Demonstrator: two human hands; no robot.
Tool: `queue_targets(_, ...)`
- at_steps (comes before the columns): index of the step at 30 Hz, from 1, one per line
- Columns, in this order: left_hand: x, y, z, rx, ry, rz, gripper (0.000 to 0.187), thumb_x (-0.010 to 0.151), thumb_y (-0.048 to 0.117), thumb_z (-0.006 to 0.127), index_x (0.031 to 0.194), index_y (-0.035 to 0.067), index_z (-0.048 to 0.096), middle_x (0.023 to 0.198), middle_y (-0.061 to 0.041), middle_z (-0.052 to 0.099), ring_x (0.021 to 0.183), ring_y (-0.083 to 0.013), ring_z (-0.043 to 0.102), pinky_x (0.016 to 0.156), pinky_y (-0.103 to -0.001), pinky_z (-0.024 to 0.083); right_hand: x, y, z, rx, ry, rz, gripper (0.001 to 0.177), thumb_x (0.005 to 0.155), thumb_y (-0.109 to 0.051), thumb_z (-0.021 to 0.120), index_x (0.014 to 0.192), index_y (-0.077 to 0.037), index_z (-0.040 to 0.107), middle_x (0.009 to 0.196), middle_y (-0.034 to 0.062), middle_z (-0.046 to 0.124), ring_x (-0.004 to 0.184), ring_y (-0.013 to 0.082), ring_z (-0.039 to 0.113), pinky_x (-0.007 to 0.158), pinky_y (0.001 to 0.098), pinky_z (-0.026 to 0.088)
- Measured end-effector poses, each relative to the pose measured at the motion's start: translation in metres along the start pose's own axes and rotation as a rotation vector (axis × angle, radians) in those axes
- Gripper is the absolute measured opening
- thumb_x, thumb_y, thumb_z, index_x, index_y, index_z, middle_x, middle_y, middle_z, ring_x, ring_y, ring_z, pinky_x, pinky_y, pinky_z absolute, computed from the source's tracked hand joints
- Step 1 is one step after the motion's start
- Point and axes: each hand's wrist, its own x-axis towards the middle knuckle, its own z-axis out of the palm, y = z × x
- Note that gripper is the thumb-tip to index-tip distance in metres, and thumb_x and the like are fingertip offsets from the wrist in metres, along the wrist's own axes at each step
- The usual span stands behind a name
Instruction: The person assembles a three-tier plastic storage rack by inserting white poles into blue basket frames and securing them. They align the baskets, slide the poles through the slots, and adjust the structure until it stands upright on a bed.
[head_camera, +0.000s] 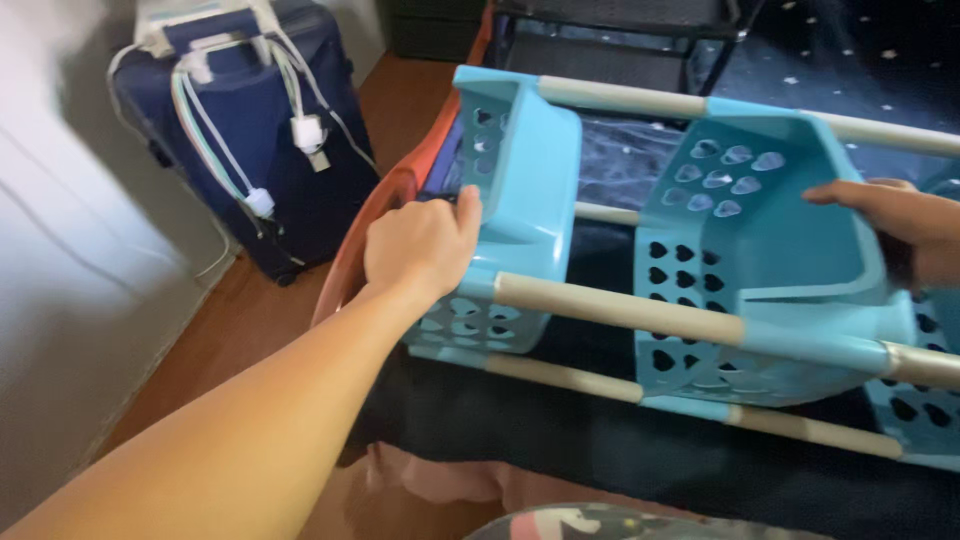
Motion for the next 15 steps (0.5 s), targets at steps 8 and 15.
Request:
queue_targets(8, 0.062, 0.007, 0.005, -0.197, -0.293, -0.182, 0.082, 0.100, 0.075, 0.040, 0.131, 0.004, 0.065, 0.132, -0.025, 0.062, 0.123, -0.0373, 0.058, 0.103, -0.052, 0.044, 0.005, 0.014, 0.008, -0.052, 0.091, -0.196, 0.065, 0.091, -0.022, 0.064, 0.147, 0.005, 0.044, 0.122, 0.0394, 0.059, 0.102, 0.0541, 0.067, 0.084, 0.0699, 0.054)
queue_targets(15, 0.120, 0.079, 0.022, -0.736, -0.054, -0.241, 0.046, 0.090, 0.033, 0.067, 0.118, -0.004, 0.068, 0.114, -0.023, 0.071, 0.105, -0.0354, 0.070, 0.087, -0.048, 0.054, -0.010, 0.015, -0.004, 0.071, 0.157, -0.249, 0.060, 0.085, -0.011, 0.065, 0.143, 0.003, 0.055, 0.124, 0.0322, 0.064, 0.103, 0.0456, 0.071, 0.081, 0.0571, 0.061)
